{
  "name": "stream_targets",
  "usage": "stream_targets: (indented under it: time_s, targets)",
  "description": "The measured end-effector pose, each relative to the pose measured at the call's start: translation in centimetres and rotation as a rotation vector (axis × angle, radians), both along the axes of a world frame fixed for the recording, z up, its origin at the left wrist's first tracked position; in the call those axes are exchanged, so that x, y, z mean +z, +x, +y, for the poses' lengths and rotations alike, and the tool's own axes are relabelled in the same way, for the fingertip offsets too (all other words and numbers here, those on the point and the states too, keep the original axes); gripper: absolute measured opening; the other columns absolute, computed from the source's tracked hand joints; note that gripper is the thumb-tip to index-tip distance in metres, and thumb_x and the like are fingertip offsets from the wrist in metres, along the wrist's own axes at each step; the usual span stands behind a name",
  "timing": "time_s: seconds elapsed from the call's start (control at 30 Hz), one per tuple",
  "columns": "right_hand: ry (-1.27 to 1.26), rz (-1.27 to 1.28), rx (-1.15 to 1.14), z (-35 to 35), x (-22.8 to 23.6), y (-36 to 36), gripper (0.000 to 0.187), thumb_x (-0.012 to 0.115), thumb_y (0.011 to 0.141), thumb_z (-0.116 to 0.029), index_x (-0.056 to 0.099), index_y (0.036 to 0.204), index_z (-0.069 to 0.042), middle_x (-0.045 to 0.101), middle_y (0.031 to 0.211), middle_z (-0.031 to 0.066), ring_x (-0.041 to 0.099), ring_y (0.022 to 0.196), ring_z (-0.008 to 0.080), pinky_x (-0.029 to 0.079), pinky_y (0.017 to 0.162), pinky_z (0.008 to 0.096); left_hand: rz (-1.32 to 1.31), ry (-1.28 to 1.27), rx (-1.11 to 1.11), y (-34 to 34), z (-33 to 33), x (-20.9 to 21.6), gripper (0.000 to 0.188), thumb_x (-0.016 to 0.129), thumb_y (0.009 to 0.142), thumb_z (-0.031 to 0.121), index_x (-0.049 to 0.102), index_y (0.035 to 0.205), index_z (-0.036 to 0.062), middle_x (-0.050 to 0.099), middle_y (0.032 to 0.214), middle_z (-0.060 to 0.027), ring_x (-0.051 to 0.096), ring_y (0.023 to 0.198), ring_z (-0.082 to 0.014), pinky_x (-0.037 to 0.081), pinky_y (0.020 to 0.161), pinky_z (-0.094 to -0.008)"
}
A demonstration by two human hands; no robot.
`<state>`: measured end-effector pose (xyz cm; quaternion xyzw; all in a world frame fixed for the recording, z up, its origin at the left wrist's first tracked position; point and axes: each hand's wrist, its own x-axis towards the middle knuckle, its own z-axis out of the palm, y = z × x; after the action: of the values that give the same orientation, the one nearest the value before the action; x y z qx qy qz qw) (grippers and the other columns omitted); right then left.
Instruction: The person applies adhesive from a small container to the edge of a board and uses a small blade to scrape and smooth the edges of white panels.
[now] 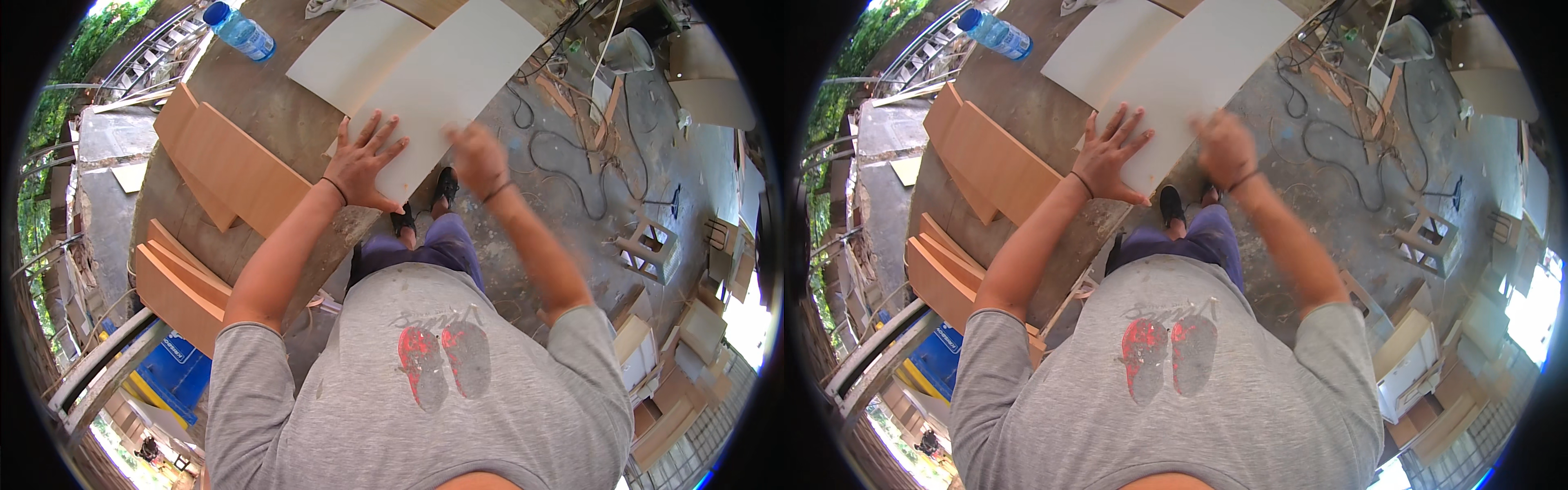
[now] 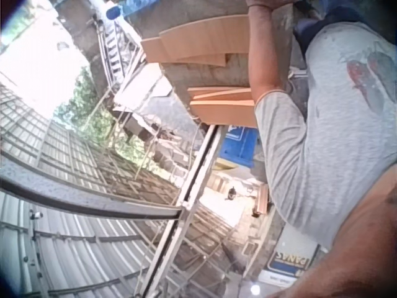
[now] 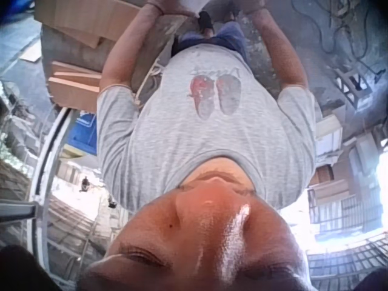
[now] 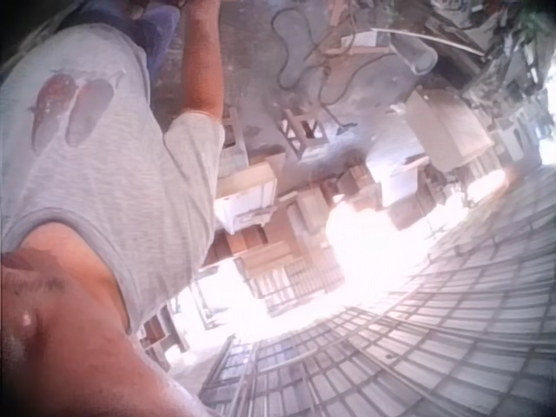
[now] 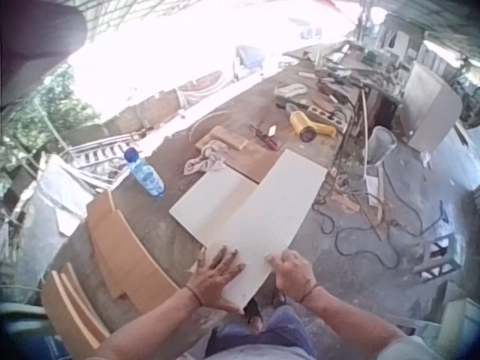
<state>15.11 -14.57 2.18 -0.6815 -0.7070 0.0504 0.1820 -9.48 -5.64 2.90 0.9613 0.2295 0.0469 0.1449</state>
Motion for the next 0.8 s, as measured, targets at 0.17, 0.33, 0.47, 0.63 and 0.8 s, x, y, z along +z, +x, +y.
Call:
stream_targets:
  time_s: [0.17,0.33,0.47,0.63,0.8]
  targets:
    - [-0.117,0.261,0.197,-4.9,2.3,-7.9,0.033,0.058,0.074,-0.007,0.067,0.105,-0.015,0.062,0.088,0.0119,0.062,0.084,0.0319,0.052,0.070,0.0428,0.023,0.045,0.023,-0.6,-0.3,-1.0,0.117,0.074,0.044,0.076,0.047,0.141,0.0152,0.024,0.157,-0.0144,0.012,0.149,-0.0322,0.003,0.107,-0.0709]
    - [0.128,0.188,-0.111,1.0,-0.6,3.2,0.033,0.054,0.077,-0.004,0.066,0.106,-0.013,0.062,0.088,0.0123,0.062,0.085,0.0330,0.052,0.071,0.0434,-0.135,0.104,0.144,-1.4,-3.3,-2.3,0.105,0.068,0.054,0.079,0.056,0.134,0.0120,0.036,0.153,-0.0082,0.018,0.148,-0.0298,-0.003,0.107,-0.0718]
    - [0.136,0.143,-0.003,-0.7,-1.7,0.8,0.037,0.057,0.076,-0.004,0.065,0.110,-0.014,0.061,0.089,0.0113,0.060,0.082,0.0320,0.051,0.069,0.0422,-0.160,0.063,0.193,-1.7,-3.9,-2.3,0.099,0.066,0.059,0.080,0.058,0.131,0.0126,0.040,0.152,-0.0042,0.020,0.147,-0.0294,-0.003,0.110,-0.0679]
    - [-0.047,0.278,0.269,-6.4,0.5,-8.3,0.036,0.057,0.073,-0.004,0.067,0.107,-0.013,0.060,0.088,0.0110,0.059,0.083,0.0311,0.051,0.070,0.0405,-0.081,0.151,0.194,-2.0,-3.6,-3.7,0.096,0.066,0.056,0.080,0.061,0.129,0.0166,0.041,0.151,-0.0005,0.020,0.147,-0.0246,-0.004,0.112,-0.0643]
    - [0.186,0.197,-0.112,-1.2,0.0,-0.2,0.038,0.055,0.076,-0.003,0.066,0.111,-0.014,0.056,0.082,0.0112,0.059,0.082,0.0315,0.051,0.071,0.0411,-0.185,0.075,0.197,-1.5,-3.7,-2.7,0.096,0.065,0.058,0.080,0.061,0.129,0.0151,0.042,0.150,-0.0017,0.021,0.147,-0.0255,-0.003,0.112,-0.0636]
